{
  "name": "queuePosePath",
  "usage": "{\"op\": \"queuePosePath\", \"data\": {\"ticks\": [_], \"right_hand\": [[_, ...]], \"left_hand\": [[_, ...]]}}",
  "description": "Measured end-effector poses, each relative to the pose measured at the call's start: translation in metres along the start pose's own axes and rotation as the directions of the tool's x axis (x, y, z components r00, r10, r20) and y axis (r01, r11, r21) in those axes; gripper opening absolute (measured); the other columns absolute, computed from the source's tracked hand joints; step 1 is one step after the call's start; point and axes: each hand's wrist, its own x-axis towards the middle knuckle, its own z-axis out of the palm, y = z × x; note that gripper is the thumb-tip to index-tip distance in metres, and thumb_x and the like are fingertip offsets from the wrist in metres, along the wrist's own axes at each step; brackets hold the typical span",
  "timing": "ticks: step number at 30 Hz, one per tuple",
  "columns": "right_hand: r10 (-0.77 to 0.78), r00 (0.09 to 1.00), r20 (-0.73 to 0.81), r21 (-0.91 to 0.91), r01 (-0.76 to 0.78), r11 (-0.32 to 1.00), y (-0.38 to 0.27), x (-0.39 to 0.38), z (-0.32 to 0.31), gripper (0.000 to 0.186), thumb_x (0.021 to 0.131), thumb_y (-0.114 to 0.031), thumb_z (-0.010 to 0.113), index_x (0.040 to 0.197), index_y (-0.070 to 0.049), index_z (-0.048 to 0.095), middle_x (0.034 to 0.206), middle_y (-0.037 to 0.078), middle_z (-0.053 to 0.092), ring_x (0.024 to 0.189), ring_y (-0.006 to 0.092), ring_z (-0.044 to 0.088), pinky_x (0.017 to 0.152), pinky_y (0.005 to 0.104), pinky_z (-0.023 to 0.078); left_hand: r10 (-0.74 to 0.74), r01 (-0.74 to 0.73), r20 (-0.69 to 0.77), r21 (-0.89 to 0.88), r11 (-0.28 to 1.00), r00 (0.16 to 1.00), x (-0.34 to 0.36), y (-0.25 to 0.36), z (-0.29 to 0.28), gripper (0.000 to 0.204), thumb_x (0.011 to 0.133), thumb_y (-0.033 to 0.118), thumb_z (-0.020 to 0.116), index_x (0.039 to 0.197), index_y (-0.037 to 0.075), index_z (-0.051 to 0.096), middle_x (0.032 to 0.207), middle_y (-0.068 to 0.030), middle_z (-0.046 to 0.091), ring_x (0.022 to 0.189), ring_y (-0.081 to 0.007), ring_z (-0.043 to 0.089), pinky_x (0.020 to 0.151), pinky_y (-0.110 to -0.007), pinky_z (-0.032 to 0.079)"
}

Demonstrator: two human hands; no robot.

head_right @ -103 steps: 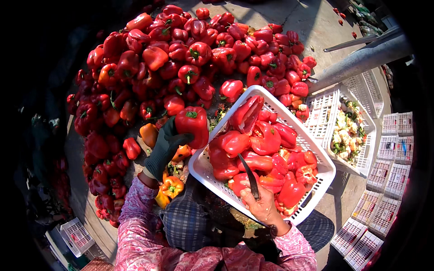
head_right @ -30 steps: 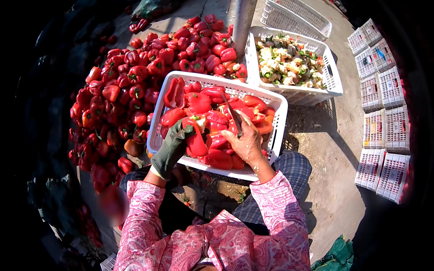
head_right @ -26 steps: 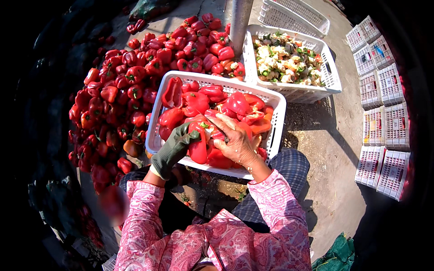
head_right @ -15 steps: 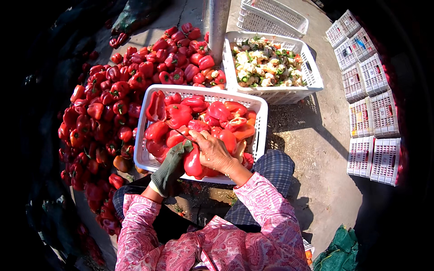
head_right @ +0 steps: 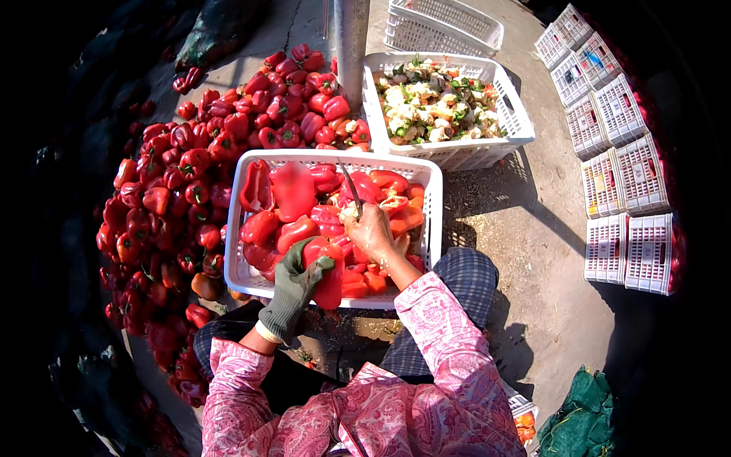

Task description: The person sits cross-legged and uses a knife to cut red bell peppers, removing stems and seeds. The cut peppers are placed into a white basket, while the discarded parts are placed into a separate basket.

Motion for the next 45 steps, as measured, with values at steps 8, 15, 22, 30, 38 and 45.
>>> {"op": "queuePosePath", "data": {"ticks": [8, 15, 22, 30, 38, 45], "right_hand": [[0.343, 0.898, 0.274, 0.812, -0.407, 0.419, -0.024, -0.002, -0.018, 0.019, 0.084, -0.016, 0.070, 0.096, -0.003, 0.061, 0.065, 0.000, 0.057, 0.042, 0.0089, 0.048, 0.038, 0.0235, 0.040], [0.279, 0.863, 0.420, 0.722, -0.504, 0.473, -0.025, -0.030, -0.003, 0.024, 0.084, -0.012, 0.069, 0.103, -0.003, 0.059, 0.074, 0.003, 0.060, 0.048, 0.0097, 0.051, 0.042, 0.0239, 0.044], [0.328, 0.945, -0.023, 0.844, -0.157, 0.512, 0.010, 0.104, -0.163, 0.022, 0.090, -0.029, 0.065, 0.096, -0.009, 0.056, 0.060, -0.005, 0.044, 0.049, 0.0039, 0.041, 0.045, 0.0203, 0.039], [0.315, 0.927, -0.201, 0.367, -0.228, 0.902, 0.047, 0.162, -0.203, 0.038, 0.088, -0.038, 0.065, 0.111, -0.007, 0.058, 0.085, 0.004, 0.063, 0.052, 0.0053, 0.044, 0.045, 0.0199, 0.039], [0.445, 0.874, 0.195, 0.134, -0.473, 0.871, -0.034, -0.005, -0.008, 0.046, 0.087, -0.033, 0.066, 0.120, -0.002, 0.055, 0.090, 0.007, 0.067, 0.045, 0.0045, 0.046, 0.040, 0.0198, 0.037], [0.422, 0.825, 0.375, -0.042, -0.440, 0.897, -0.069, -0.046, 0.054, 0.038, 0.086, -0.026, 0.067, 0.113, 0.000, 0.057, 0.085, 0.010, 0.068, 0.045, 0.0084, 0.050, 0.040, 0.0208, 0.041]], "left_hand": [[0.289, -0.180, -0.108, 0.568, 0.803, 0.951, 0.047, -0.034, -0.034, 0.063, 0.086, 0.016, 0.069, 0.138, 0.001, 0.038, 0.130, -0.0140, 0.051, 0.119, -0.0164, 0.050, 0.092, -0.028, 0.046], [-0.120, 0.048, 0.174, 0.371, 0.927, 0.977, 0.023, -0.015, -0.009, 0.060, 0.086, 0.014, 0.068, 0.139, 0.003, 0.039, 0.114, -0.0137, 0.063, 0.106, -0.0145, 0.059, 0.088, -0.029, 0.049], [0.352, -0.339, -0.653, 0.152, 0.928, 0.671, -0.081, 0.073, -0.207, 0.048, 0.087, -0.001, 0.060, 0.133, 0.001, 0.046, 0.128, -0.0135, 0.055, 0.115, -0.0197, 0.055, 0.095, -0.030, 0.046], [-0.269, 0.746, -0.933, 0.000, 0.666, 0.240, -0.352, -0.220, -0.308, 0.069, 0.076, 0.043, 0.073, 0.124, -0.002, 0.055, 0.115, -0.0205, 0.063, 0.104, -0.0315, 0.062, 0.086, -0.036, 0.049], [-0.493, 0.885, -0.857, -0.339, 0.319, -0.151, -0.285, -0.353, -0.297, 0.096, 0.061, 0.059, 0.075, 0.125, -0.006, 0.047, 0.121, -0.0293, 0.055, 0.114, -0.0366, 0.056, 0.093, -0.039, 0.047], [-0.518, 0.825, -0.850, -0.359, 0.435, -0.097, -0.331, -0.445, -0.325, 0.050, 0.067, 0.036, 0.074, 0.102, 0.001, 0.067, 0.104, -0.0232, 0.064, 0.095, -0.0320, 0.063, 0.083, -0.035, 0.050]]}}
